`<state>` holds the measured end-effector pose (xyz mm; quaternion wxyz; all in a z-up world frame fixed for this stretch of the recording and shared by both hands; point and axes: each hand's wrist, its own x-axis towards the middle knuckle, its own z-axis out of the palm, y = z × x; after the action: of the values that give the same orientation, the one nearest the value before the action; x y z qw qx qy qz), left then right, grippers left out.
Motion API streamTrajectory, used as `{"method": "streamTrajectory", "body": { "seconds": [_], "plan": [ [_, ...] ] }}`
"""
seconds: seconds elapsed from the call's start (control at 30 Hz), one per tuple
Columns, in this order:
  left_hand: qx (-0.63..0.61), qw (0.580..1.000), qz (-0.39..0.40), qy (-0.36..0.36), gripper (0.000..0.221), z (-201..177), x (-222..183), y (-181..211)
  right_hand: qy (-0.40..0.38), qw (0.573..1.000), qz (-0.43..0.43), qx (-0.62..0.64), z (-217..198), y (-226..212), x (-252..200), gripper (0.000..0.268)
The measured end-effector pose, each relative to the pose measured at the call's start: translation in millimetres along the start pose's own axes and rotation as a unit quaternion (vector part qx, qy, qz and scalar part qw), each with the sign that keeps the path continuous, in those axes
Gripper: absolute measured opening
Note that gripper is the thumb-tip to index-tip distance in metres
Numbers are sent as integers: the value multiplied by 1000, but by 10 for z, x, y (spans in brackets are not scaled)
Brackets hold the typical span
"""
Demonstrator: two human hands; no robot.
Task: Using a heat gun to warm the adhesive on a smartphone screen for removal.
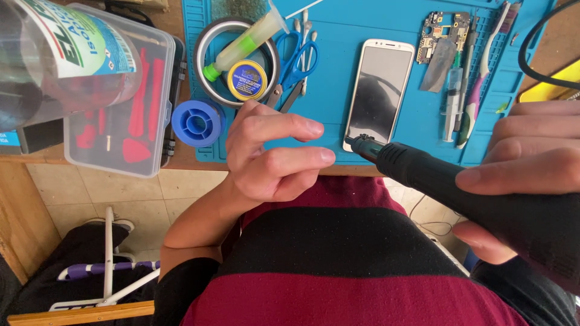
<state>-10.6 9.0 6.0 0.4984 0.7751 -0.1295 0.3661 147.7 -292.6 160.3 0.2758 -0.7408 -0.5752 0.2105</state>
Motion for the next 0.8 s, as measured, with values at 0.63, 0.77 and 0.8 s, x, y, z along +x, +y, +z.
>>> {"method": "streamTrajectory", "body": {
  "seconds": [0.63, 0.77, 0.8],
  "plan": [
    [-17, 999, -35, 23, 36, -11, -47, -24, -24, 999, 34, -12, -98, 161, -41, 80],
    [-14, 999, -36, 14, 40, -23, -67, -54, -42, 998, 42, -12, -137, 198, -31, 87],
    [-14, 999, -36, 20, 41, -15, -61, -50, -37, 998, 45, -9, -143, 190, -3, 83]
  ]
}}
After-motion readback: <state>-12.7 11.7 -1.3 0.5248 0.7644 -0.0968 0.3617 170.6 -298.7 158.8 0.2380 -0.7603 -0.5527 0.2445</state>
